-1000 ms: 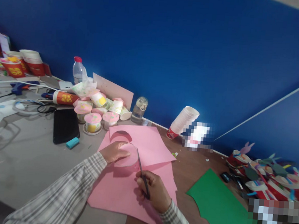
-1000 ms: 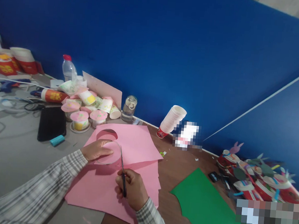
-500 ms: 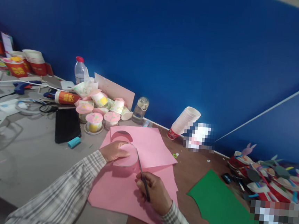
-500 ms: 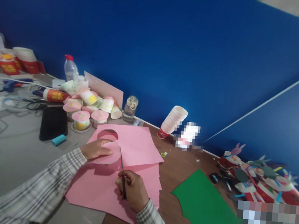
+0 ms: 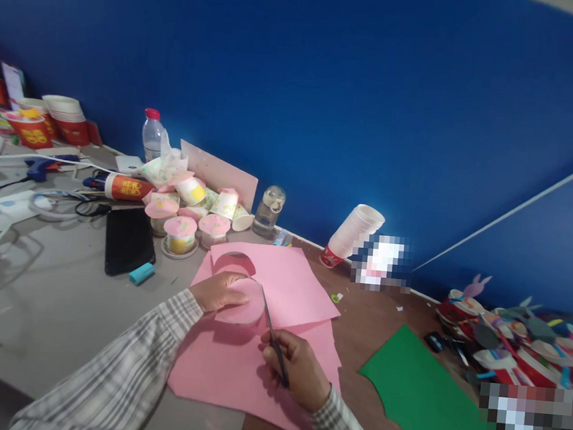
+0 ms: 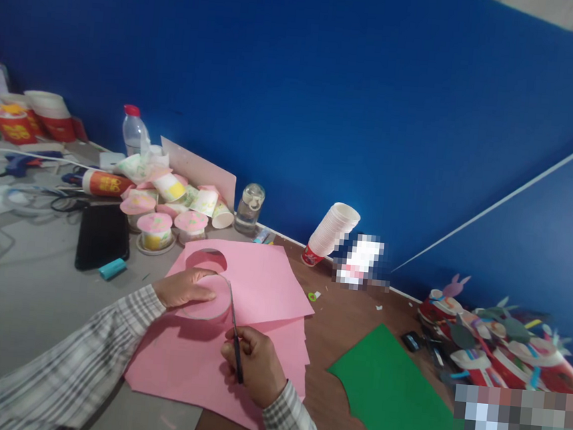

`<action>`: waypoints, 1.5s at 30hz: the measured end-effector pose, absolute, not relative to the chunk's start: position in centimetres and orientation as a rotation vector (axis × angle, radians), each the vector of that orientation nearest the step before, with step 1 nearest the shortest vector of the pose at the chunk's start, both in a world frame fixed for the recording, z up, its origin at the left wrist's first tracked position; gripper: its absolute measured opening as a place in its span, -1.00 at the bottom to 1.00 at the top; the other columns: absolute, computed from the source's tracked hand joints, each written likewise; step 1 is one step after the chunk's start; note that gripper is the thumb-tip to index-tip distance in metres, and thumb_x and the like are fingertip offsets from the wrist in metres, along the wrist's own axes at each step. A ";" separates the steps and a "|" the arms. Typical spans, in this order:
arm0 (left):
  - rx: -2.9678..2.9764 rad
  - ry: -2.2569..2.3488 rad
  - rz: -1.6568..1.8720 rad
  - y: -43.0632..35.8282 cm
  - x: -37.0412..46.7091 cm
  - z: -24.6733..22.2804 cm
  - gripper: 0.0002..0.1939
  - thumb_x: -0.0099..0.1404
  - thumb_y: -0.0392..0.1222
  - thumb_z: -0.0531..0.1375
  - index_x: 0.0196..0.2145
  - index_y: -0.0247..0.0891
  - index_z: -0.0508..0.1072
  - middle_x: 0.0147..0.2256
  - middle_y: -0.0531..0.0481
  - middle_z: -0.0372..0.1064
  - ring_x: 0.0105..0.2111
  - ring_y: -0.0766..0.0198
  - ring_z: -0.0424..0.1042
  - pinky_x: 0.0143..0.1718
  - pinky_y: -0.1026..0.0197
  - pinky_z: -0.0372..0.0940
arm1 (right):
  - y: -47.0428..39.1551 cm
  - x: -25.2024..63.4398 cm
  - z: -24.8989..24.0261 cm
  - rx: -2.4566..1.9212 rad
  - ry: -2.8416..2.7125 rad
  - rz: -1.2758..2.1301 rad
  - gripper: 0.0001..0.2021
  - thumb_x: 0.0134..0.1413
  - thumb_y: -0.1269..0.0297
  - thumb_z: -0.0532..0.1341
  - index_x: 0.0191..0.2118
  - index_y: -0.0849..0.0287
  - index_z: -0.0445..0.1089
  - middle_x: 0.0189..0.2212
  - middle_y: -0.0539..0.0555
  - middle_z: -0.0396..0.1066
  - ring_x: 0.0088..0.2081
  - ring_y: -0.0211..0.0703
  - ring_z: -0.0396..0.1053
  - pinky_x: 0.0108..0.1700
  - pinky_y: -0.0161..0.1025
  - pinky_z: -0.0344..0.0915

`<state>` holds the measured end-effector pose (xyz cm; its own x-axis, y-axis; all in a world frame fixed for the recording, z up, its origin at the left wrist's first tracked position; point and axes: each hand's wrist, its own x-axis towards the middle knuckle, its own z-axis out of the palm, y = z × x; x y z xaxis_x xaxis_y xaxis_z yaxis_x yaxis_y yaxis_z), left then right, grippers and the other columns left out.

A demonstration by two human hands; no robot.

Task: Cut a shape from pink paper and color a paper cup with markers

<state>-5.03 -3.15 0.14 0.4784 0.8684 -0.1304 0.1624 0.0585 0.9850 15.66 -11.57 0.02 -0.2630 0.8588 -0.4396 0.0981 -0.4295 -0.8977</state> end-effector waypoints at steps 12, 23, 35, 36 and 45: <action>1.401 0.932 0.629 -3.4 -5.1 0.4 -0.69 -0.10 -0.19 0.25 -0.32 -0.28 0.44 -0.43 0.07 0.46 -0.41 0.24 0.36 -0.30 0.21 0.26 | -11.5 15.8 0.0 -1.434 -1.204 1.768 -0.74 -0.37 0.24 0.30 -0.42 0.19 0.37 -0.83 -0.21 0.26 -0.77 -0.36 0.20 -0.74 -0.45 0.19; 1.489 0.994 0.604 -3.2 -5.5 0.3 -0.68 -0.09 -0.17 0.24 -0.30 -0.28 0.45 -0.39 0.03 0.48 -0.34 0.16 0.38 -0.26 0.18 0.27 | -11.7 16.0 -0.5 -1.442 -1.258 1.736 -0.75 -0.34 0.23 0.32 -0.41 0.17 0.39 -0.83 -0.21 0.26 -0.78 -0.36 0.20 -0.75 -0.46 0.18; 1.517 0.988 0.602 -3.0 -5.6 0.1 -0.59 -0.09 -0.14 0.25 -0.22 -0.28 0.43 -0.29 0.00 0.49 -0.25 0.12 0.37 -0.15 0.14 0.25 | -11.7 15.8 0.1 -1.438 -1.239 1.758 -0.76 -0.36 0.25 0.30 -0.42 0.18 0.38 -0.83 -0.21 0.25 -0.78 -0.36 0.20 -0.74 -0.46 0.18; 1.516 1.000 0.608 -3.0 -5.6 0.1 -0.57 -0.10 -0.13 0.26 -0.21 -0.29 0.43 -0.28 -0.01 0.48 -0.24 0.11 0.37 -0.15 0.14 0.25 | -11.7 15.8 0.1 -1.433 -1.238 1.762 -0.75 -0.37 0.25 0.31 -0.42 0.18 0.38 -0.83 -0.21 0.25 -0.78 -0.36 0.20 -0.74 -0.46 0.18; 1.550 1.037 0.583 -3.1 -5.7 0.2 -0.62 -0.10 -0.17 0.24 -0.25 -0.27 0.45 -0.34 0.02 0.48 -0.29 0.13 0.38 -0.19 0.15 0.26 | -11.7 15.9 0.0 -1.396 -1.234 1.802 -0.70 -0.38 0.21 0.34 -0.39 0.17 0.39 -0.76 -0.19 0.31 -0.75 -0.32 0.26 -0.72 -0.41 0.25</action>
<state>-5.70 -3.07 0.25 0.4908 0.8551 -0.1671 0.3012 0.0134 0.9535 15.87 -11.69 -0.04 -0.3149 0.8383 -0.4451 0.1120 -0.4329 -0.8945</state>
